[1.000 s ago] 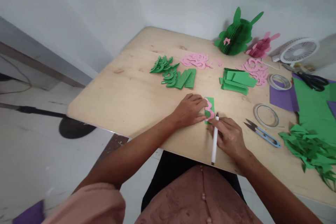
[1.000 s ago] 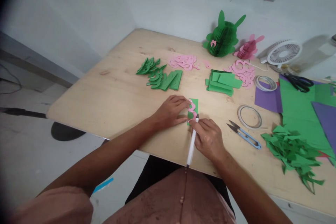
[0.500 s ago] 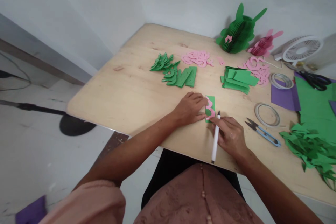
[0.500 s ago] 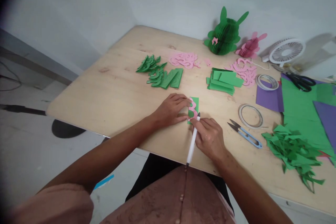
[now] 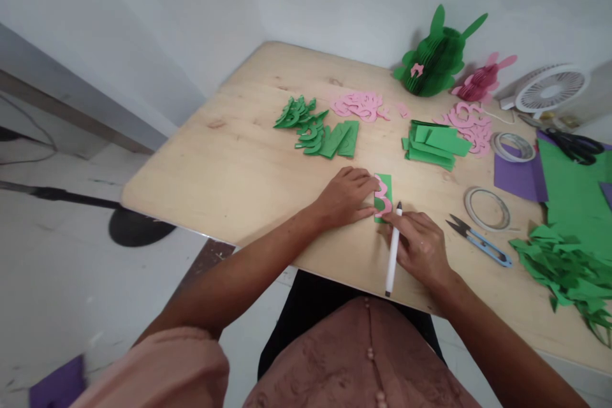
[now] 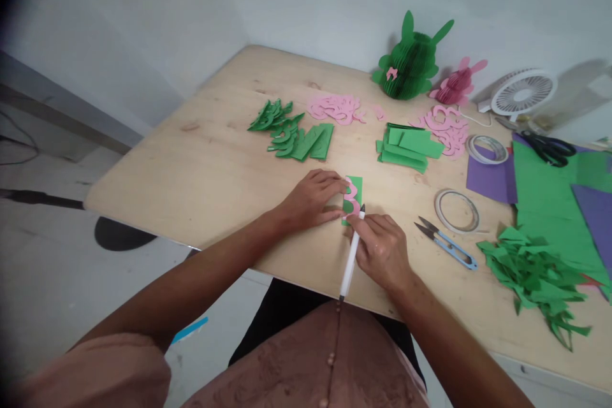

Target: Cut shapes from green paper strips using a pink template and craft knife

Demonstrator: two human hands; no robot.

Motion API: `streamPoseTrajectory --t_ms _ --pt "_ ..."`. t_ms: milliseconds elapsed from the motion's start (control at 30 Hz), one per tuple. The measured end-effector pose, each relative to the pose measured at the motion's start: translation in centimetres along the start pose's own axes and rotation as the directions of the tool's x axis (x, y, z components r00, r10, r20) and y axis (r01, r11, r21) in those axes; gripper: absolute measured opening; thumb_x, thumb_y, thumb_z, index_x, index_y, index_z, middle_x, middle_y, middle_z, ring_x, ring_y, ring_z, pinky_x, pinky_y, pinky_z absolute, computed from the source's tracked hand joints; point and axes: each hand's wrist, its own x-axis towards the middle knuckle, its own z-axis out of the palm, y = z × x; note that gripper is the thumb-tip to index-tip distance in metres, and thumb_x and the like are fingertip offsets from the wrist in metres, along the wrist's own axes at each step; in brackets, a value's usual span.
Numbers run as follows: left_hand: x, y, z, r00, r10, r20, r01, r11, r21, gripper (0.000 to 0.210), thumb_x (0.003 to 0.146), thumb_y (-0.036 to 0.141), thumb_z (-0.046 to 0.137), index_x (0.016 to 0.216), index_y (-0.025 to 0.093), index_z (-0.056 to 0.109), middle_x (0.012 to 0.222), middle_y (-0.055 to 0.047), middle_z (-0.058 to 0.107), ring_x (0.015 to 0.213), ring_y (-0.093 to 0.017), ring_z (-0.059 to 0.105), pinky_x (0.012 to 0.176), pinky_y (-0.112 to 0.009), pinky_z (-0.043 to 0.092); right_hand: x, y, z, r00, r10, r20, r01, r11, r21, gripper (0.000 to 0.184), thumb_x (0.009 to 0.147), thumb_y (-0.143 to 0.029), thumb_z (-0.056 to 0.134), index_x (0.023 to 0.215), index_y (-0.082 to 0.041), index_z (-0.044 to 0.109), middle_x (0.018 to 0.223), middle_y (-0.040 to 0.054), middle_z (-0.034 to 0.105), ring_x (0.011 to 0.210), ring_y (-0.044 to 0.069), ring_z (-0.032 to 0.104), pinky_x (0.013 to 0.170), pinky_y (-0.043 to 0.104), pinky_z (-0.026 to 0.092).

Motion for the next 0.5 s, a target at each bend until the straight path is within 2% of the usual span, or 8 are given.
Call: streamPoseTrajectory --t_ms 200,367,500 --pt "0.03 0.07 -0.08 1.0 -0.003 0.005 0.003 1.0 -0.005 0.033 0.086 0.035 0.07 0.111 0.017 0.058 0.124 -0.008 0.066 0.119 -0.025 0.055 0.1 -0.038 0.038 0.14 -0.18 -0.16 1.0 0.0 -0.012 -0.001 1.0 -0.004 0.031 0.089 -0.01 0.051 0.113 -0.018 0.068 0.08 0.0066 0.071 0.074 0.02 0.064 0.067 0.032 0.047" --pt "0.01 0.05 -0.09 1.0 -0.004 0.005 0.004 1.0 -0.007 0.032 0.085 0.035 0.069 0.111 0.019 0.058 0.123 -0.008 0.066 0.12 -0.025 0.055 0.1 -0.038 0.039 0.12 -0.15 -0.07 1.0 -0.02 -0.012 0.02 1.0 0.001 0.036 0.089 -0.011 0.05 0.12 -0.02 0.066 0.084 0.0067 0.072 0.082 0.021 0.067 0.072 0.033 0.048" --pt "0.02 0.02 0.0 1.0 -0.001 -0.002 0.001 1.0 -0.002 0.033 0.085 0.035 0.069 0.111 0.018 0.058 0.123 -0.008 0.066 0.12 -0.024 0.055 0.101 -0.038 0.039 0.16 -0.11 -0.02 1.0 -0.027 0.002 0.027 1.0 -0.01 0.032 0.089 -0.012 0.051 0.117 -0.018 0.066 0.086 0.0074 0.073 0.081 0.021 0.067 0.072 0.033 0.048"
